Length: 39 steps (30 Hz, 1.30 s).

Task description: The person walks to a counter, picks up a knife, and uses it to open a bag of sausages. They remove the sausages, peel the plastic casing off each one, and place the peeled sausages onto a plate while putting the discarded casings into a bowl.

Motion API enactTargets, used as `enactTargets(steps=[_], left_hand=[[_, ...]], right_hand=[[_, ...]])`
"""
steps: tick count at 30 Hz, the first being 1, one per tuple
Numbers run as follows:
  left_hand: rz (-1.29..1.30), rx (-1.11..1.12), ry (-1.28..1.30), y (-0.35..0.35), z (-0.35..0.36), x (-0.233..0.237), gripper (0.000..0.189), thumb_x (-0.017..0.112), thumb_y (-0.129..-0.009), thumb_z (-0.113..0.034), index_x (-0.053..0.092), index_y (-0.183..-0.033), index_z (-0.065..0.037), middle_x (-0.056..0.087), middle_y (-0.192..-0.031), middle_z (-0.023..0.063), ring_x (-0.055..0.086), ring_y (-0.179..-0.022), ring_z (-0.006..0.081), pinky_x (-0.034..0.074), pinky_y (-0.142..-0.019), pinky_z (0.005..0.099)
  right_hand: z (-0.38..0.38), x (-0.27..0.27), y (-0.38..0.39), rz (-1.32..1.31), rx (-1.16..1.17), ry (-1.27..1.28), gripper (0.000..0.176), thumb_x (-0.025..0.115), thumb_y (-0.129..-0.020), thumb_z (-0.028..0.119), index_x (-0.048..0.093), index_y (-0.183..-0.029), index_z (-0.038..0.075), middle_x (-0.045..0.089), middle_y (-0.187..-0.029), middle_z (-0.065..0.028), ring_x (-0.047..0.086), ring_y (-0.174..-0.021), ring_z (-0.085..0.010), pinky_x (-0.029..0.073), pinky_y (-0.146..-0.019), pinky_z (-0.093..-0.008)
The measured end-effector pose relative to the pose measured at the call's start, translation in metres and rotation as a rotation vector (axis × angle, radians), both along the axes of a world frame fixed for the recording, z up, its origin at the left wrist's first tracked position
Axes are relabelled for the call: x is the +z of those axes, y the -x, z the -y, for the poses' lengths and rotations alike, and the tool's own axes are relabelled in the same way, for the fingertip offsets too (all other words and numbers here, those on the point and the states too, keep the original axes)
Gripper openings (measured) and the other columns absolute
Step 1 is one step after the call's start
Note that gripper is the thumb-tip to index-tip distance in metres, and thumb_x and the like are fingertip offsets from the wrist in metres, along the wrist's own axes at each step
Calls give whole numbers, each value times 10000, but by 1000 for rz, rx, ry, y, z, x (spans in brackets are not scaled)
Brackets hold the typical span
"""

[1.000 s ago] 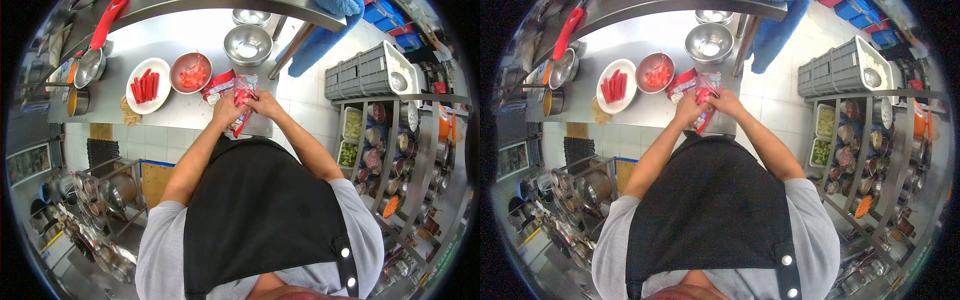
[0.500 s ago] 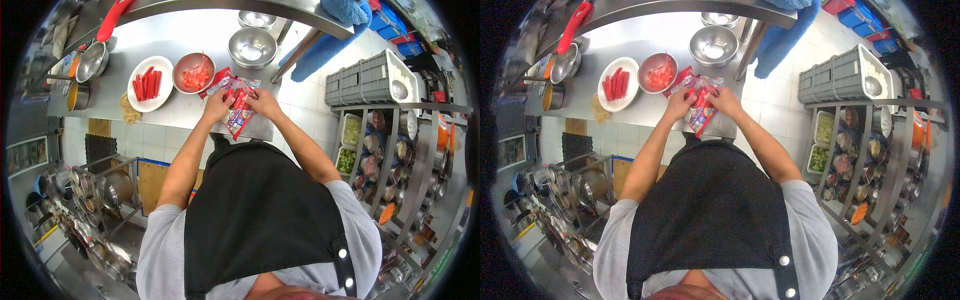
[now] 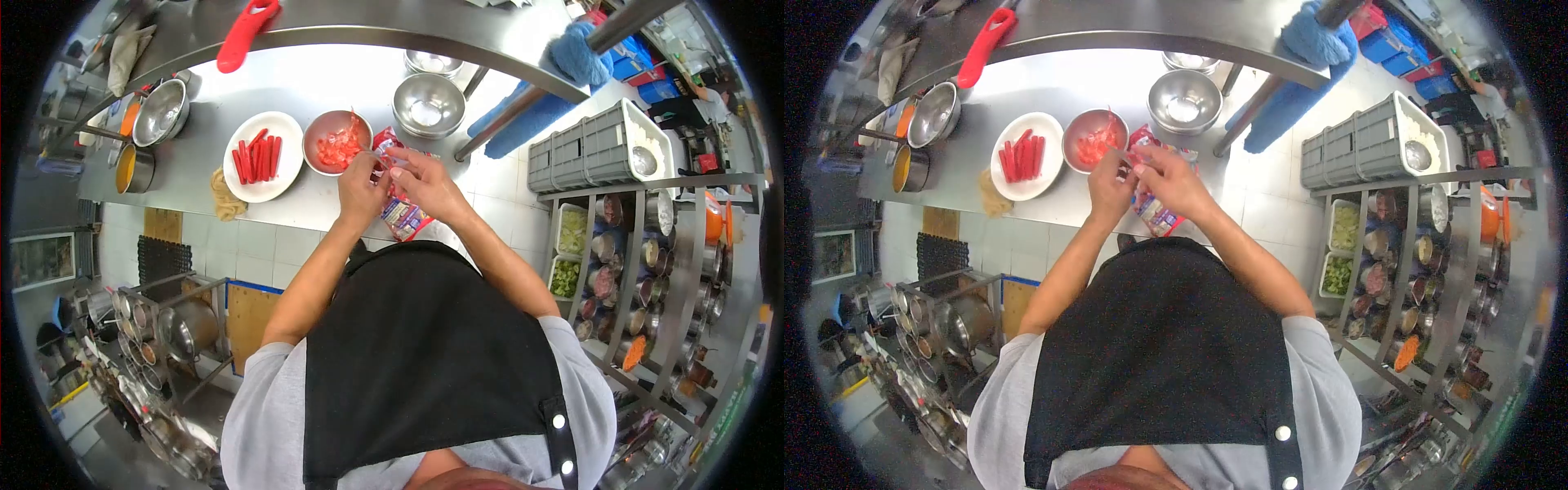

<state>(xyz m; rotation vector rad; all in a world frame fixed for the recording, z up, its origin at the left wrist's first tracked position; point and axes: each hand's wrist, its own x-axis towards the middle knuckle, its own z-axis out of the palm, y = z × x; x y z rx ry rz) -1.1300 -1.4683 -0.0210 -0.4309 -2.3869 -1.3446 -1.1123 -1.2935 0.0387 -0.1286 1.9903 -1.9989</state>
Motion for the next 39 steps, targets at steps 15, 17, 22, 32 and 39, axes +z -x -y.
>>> enactTargets(steps=[15,17,22,32,39], left_hand=[[-116,-190,-90,26,100,29,204,774,-833,-40,678,-1009,-3,669,-858,158,692,-738,346,551,-632,430],[-54,-263,-130,30,111,41,227,789,-849,-57,682,-1038,6,685,-873,170,706,-744,335,555,-640,414],[457,-418,-453,31,130,54,240,745,-969,-59,692,-1195,1,727,-916,77,677,-743,160,518,-667,300],[624,-329,-896,27,127,45,298,627,-1054,-110,650,-1333,-8,732,-1019,55,661,-833,112,449,-663,242],[718,-396,-1278,28,128,43,315,563,-1088,-166,619,-1345,8,732,-982,100,647,-766,145,477,-656,252]], right_hand=[[108,29,1,-131,-200,-66,278,655,-1046,115,744,-1279,-8,678,-866,-8,582,-752,-70,489,-708,-261],[108,31,6,-112,-183,-71,241,652,-1046,113,753,-1226,-12,671,-852,-2,581,-759,-68,483,-698,-261],[121,43,13,149,-215,239,146,633,-1062,116,731,-1132,33,630,-816,20,560,-738,-59,425,-621,-226],[144,38,29,338,-287,516,147,603,-1087,150,626,-1192,51,614,-802,-47,532,-585,-125,342,-452,-269],[145,42,29,348,-249,534,136,593,-1093,163,614,-1183,63,613,-804,-48,520,-569,-129,344,-451,-270]])
